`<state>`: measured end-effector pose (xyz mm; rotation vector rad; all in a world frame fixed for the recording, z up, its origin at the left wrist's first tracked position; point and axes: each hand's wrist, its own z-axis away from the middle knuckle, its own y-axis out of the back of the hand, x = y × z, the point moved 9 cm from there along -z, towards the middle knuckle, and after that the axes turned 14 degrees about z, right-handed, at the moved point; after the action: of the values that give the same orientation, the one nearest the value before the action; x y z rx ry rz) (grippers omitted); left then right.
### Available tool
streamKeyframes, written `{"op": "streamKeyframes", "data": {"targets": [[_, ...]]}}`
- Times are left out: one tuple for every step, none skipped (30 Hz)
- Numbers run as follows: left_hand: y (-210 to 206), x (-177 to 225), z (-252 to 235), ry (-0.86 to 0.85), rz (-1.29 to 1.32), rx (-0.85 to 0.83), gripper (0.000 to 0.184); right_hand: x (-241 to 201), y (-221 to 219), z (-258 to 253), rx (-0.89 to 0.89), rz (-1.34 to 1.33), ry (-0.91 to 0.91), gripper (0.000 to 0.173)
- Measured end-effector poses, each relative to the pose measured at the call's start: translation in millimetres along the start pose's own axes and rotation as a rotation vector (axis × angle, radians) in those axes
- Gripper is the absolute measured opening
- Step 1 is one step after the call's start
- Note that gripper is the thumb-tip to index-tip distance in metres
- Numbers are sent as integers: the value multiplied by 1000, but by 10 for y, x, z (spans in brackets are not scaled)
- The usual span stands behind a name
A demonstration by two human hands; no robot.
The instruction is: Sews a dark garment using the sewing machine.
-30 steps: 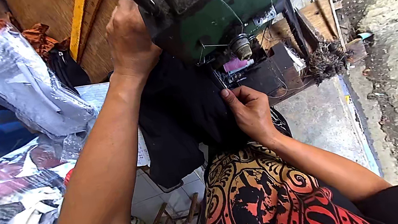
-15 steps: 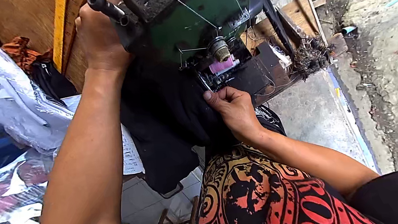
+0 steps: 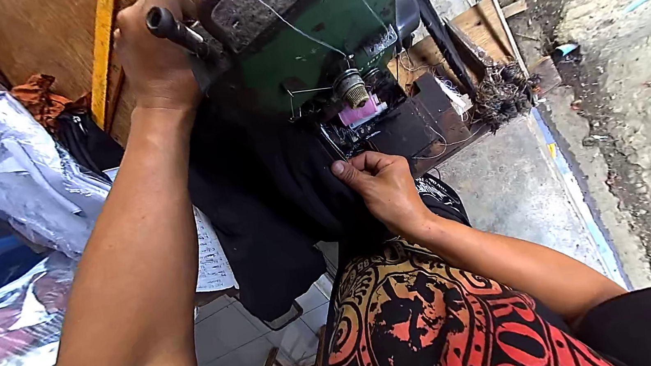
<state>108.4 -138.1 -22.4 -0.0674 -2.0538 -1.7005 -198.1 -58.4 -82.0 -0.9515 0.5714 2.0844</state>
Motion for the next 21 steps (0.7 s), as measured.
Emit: {"op": "streamKeyframes", "data": {"targets": [[-22,-109,22,-29,51,30,26,3,-1,10,-2,26,11,24],[-14,-169,15,-22,79,29,25,-8,0,-7,0,45,23,24],[7,-194,-53,-13,91,28,24,-25,3,-45,5,53,40,24],[20,-199,-107,-7,91,13,25,-29,3,-57,10,60,50,23],[10,-182,-98,11,101,-28,27,-17,2,-28,12,68,51,23],[-1,-138,-60,49,113,-86,31,-10,3,-3,13,68,51,23],[19,-81,-68,104,124,-135,35,-17,6,-17,14,69,52,23],[45,-50,-104,139,114,-152,36,-22,9,-37,12,75,52,24],[57,-26,-109,163,101,-172,37,-18,6,-34,5,90,47,24],[63,-30,-109,172,75,-177,37,-24,7,-41,-3,107,51,24],[75,-41,-147,169,53,-171,39,-38,14,-71,-5,122,59,24],[79,-31,-179,180,53,-190,42,-41,21,-85,-5,136,64,23],[70,-17,-170,202,68,-224,43,-28,21,-62,-7,146,61,24],[45,-20,-134,218,71,-242,43,-12,21,-36,-10,150,56,24],[38,-18,-137,224,61,-244,44,-14,23,-44,-16,148,58,25],[42,-31,-174,223,35,-237,44,-19,21,-59,-26,150,57,26],[46,-3,-178,255,20,-273,43,-24,15,-57,-36,153,53,27],[49,16,-186,278,0,-301,43,-32,12,-64,-43,157,47,29],[55,22,-214,286,-13,-316,42,-42,12,-84,-49,159,41,30],[56,28,-240,296,-13,-326,41,-39,10,-92,-53,160,31,31],[35,9,-241,304,-18,-337,40,-24,6,-79,-54,156,23,31]]}}
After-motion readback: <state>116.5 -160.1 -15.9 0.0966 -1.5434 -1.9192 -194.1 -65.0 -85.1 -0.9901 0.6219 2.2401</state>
